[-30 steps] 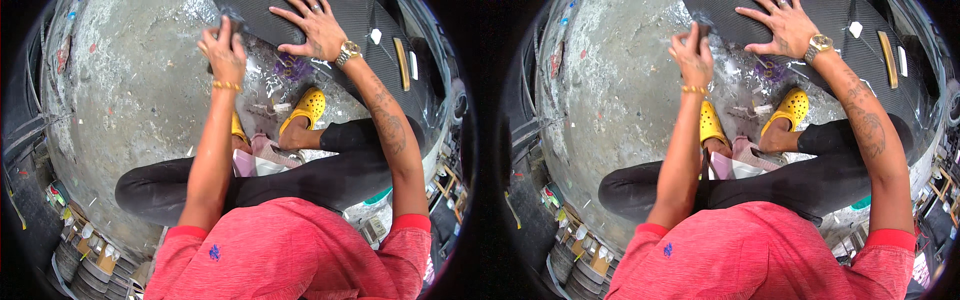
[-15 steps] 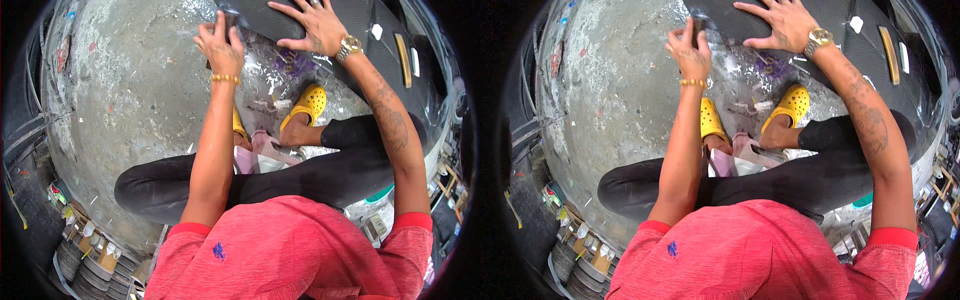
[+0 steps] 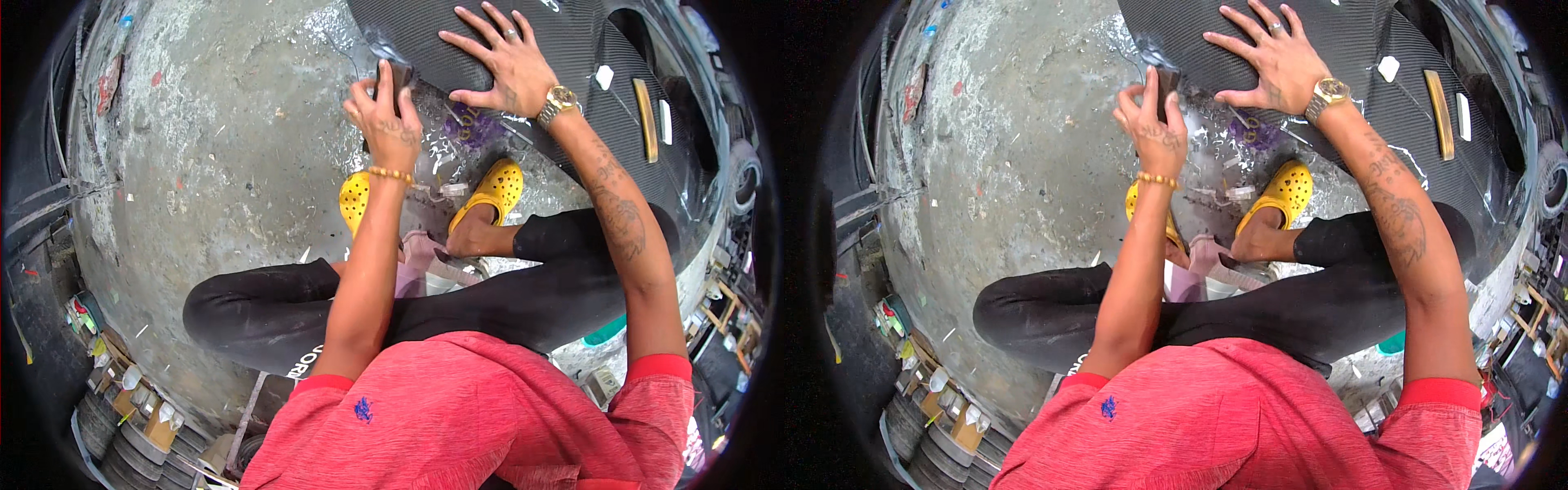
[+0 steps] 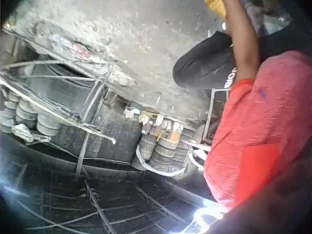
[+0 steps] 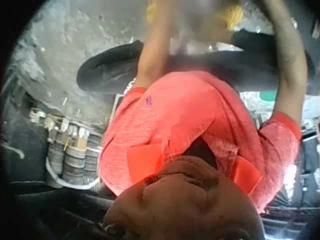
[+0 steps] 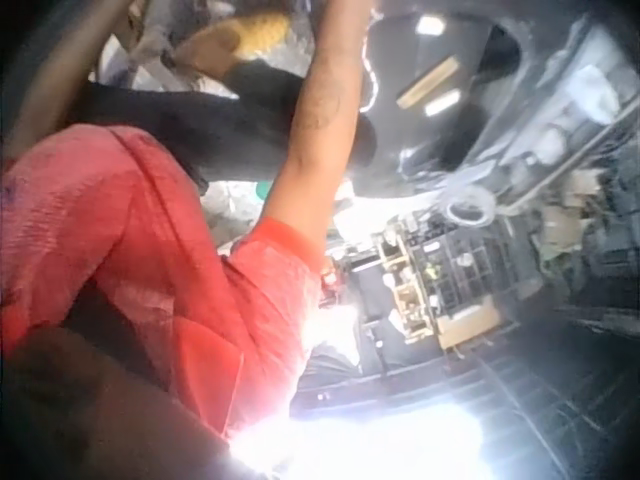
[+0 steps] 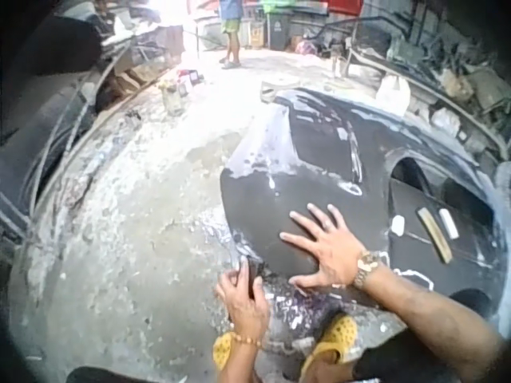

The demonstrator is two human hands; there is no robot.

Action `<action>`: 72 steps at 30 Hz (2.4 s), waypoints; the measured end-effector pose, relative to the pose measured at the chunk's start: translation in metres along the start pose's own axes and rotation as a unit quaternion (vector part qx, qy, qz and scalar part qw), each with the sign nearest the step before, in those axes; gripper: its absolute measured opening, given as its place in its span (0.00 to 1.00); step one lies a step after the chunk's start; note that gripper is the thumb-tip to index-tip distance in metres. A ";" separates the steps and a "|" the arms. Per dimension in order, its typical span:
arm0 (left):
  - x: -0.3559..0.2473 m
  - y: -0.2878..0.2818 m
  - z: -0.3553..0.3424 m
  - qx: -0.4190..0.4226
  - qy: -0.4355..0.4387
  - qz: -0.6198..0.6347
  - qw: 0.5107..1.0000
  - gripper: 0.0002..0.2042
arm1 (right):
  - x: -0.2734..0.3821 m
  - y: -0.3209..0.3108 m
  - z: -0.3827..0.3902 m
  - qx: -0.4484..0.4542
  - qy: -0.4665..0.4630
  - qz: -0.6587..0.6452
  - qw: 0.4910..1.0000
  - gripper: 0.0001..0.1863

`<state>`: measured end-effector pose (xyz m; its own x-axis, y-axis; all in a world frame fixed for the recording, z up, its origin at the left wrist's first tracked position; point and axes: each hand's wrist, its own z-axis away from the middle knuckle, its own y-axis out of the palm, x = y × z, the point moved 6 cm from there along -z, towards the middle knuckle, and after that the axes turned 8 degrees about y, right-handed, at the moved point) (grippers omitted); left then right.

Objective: Sanding a carbon fiber car hood part by hand.

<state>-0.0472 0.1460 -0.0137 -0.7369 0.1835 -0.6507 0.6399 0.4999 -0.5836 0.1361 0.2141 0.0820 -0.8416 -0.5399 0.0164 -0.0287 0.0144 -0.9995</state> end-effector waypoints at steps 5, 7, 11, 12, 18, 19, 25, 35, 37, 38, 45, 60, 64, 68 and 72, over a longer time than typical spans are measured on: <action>0.052 -0.010 -0.033 -0.054 -0.051 -0.009 0.997 0.26 | 0.009 -0.004 -0.005 -0.007 -0.007 -0.003 1.000 0.48; 0.033 -0.008 -0.015 -0.065 -0.037 0.005 0.997 0.26 | 0.003 0.004 0.000 0.000 -0.004 0.012 1.000 0.48; 0.021 -0.001 -0.007 0.002 0.000 0.006 1.000 0.27 | 0.007 0.001 -0.003 -0.003 -0.005 -0.002 1.000 0.48; 0.017 -0.001 -0.007 -0.007 -0.007 -0.007 1.000 0.28 | 0.009 -0.001 -0.005 0.006 -0.001 0.007 1.000 0.48; -0.004 0.000 0.006 0.006 0.032 0.005 0.999 0.26 | 0.002 0.007 -0.001 -0.043 -0.014 0.031 0.999 0.47; 0.005 0.000 -0.009 0.009 0.026 0.000 1.000 0.26 | 0.007 0.000 -0.003 -0.009 -0.007 0.003 1.000 0.48; -0.018 0.008 0.028 -0.003 -0.024 0.007 1.000 0.28 | -0.002 0.003 0.000 -0.002 -0.005 0.015 1.000 0.48; 0.017 0.002 -0.012 -0.100 -0.033 0.116 0.988 0.25 | -0.013 0.027 0.007 -0.083 -0.016 0.052 0.995 0.46; -0.009 0.003 0.021 -0.029 -0.001 0.056 0.998 0.24 | -0.014 0.027 0.007 -0.087 -0.019 0.041 0.995 0.46; -0.010 0.011 0.021 0.002 0.002 0.033 0.999 0.25 | -0.012 0.025 0.004 -0.086 -0.021 0.046 0.995 0.46; 0.006 0.010 -0.016 -0.089 0.014 0.019 0.996 0.26 | -0.004 0.024 0.003 -0.082 -0.031 0.027 0.996 0.47; 0.025 0.002 -0.034 0.002 0.028 0.000 1.000 0.23 | -0.007 0.021 0.000 -0.096 -0.031 0.035 0.994 0.45; -0.002 -0.003 0.006 0.057 0.027 -0.024 0.998 0.24 | -0.005 0.022 0.010 -0.097 -0.032 0.045 0.994 0.46; 0.022 -0.011 -0.035 0.018 0.046 -0.042 0.998 0.24 | 0.009 -0.004 -0.002 -0.001 -0.002 0.001 1.000 0.48; 0.012 -0.003 -0.011 0.011 0.017 -0.007 1.000 0.23 | 0.001 0.001 -0.002 0.000 0.003 0.004 1.000 0.48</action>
<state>-0.0605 0.1566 -0.0148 -0.7530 0.2054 -0.6252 0.6333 0.4845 -0.6035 0.1345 0.2154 0.0816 -0.8447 -0.5351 0.0088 -0.0217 0.0177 -0.9996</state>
